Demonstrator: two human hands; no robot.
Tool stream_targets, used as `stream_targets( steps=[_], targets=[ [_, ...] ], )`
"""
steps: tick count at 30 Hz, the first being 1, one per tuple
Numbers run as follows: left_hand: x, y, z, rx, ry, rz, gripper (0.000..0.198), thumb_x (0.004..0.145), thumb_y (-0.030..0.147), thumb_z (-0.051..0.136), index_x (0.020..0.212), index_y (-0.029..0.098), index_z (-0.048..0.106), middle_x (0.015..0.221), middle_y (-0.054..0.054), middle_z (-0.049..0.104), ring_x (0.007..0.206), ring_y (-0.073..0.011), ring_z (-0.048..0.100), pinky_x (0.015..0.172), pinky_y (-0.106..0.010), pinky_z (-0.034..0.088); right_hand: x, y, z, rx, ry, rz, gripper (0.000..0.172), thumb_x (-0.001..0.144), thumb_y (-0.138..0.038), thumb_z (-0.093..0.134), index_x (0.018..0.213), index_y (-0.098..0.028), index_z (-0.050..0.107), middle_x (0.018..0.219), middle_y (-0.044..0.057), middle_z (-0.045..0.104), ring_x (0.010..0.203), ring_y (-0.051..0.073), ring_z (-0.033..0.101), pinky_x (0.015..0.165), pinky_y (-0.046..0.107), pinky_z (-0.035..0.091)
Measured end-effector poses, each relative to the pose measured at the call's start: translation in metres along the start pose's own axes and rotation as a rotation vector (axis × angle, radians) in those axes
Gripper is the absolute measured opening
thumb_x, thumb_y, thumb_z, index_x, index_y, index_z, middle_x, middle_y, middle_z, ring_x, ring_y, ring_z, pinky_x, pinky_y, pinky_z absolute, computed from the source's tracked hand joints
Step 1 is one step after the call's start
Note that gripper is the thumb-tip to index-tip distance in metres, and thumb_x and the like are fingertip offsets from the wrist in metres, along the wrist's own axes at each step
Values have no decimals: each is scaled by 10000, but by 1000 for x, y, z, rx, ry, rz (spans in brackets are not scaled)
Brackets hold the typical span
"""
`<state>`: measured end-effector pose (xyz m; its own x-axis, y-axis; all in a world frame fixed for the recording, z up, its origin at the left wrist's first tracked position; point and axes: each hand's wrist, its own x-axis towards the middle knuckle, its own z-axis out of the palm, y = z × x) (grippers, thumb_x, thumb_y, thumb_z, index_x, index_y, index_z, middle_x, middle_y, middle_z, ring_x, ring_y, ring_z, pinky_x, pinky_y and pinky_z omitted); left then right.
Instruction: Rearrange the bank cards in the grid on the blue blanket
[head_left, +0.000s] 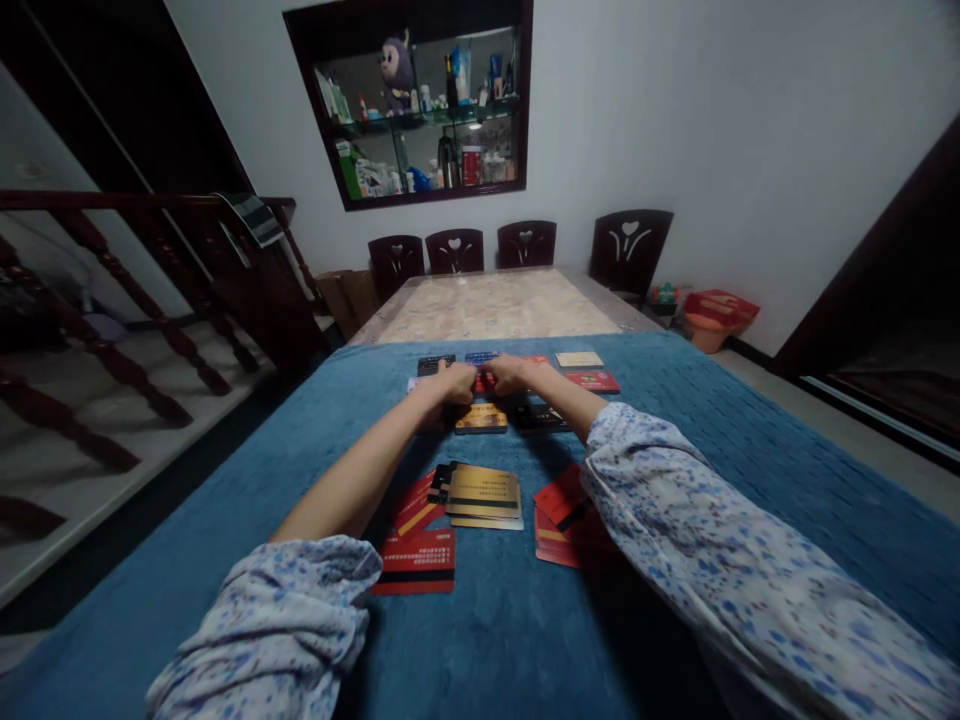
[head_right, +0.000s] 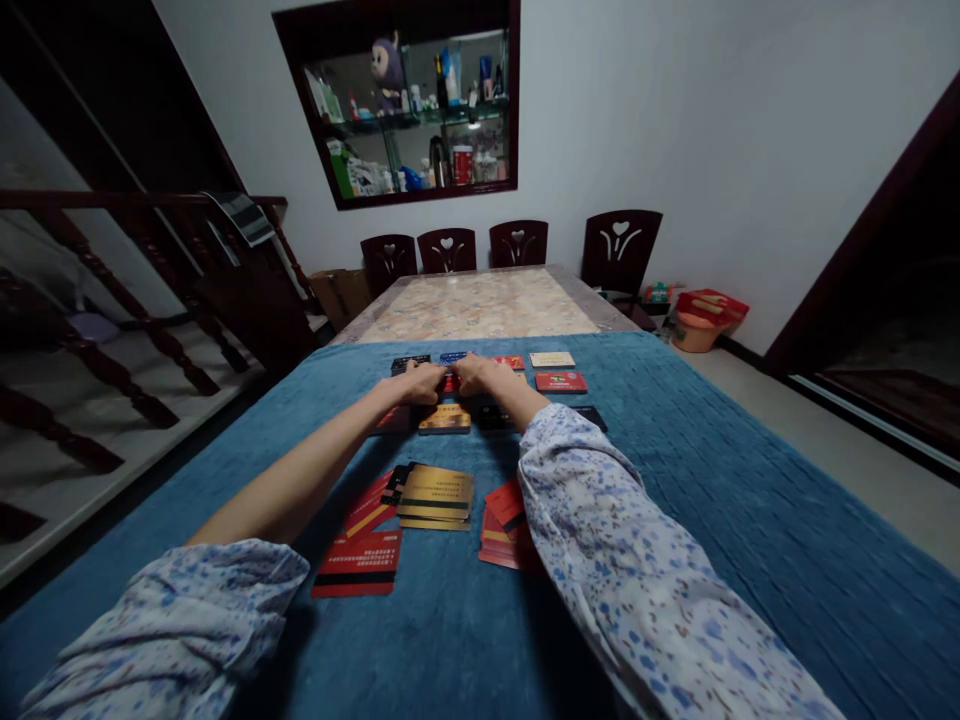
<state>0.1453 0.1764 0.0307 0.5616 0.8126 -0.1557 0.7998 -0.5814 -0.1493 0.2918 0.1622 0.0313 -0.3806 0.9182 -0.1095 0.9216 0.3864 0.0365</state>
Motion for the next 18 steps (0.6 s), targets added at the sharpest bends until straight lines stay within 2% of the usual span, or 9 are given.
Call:
stream_targets(
  steps=[5, 10, 14, 18],
  targets=[
    [-6, -4, 2, 33, 65, 14, 375, 691, 86, 642, 1057, 165, 636, 1167, -134, 664, 1179, -306, 580, 1087, -471, 385, 0, 2, 1, -17, 5, -12, 498, 761, -141, 650, 1255, -203, 644, 1202, 116, 709, 1075, 253, 673, 809, 275, 523],
    [-13, -8, 4, 45, 139, 31, 394, 765, 109, 590, 1155, 162, 618, 1273, -154, 603, 1249, -316, 524, 1091, -467, 350, -8, 4, -4, -35, 41, 0, 503, 798, -219, 654, 1299, -211, 616, 1318, 136, 633, 1140, 280, 631, 850, 318, 516],
    [-25, -8, 6, 38, 209, 47, 348, 824, 115, 537, 1159, 147, 625, 1284, -166, 589, 1250, -332, 512, 1065, -487, 348, -27, 3, -13, -50, 134, -19, 469, 861, -318, 633, 1311, -192, 610, 1299, 161, 622, 1133, 305, 620, 848, 344, 493],
    [-44, -6, 7, 11, 248, 71, 297, 860, 115, 498, 1121, 135, 639, 1263, -171, 593, 1231, -329, 512, 1057, -503, 334, -46, -3, -17, -84, 223, -67, 346, 890, -266, 585, 1224, -224, 663, 1229, 117, 665, 1086, 270, 630, 796, 303, 446]
  ],
)
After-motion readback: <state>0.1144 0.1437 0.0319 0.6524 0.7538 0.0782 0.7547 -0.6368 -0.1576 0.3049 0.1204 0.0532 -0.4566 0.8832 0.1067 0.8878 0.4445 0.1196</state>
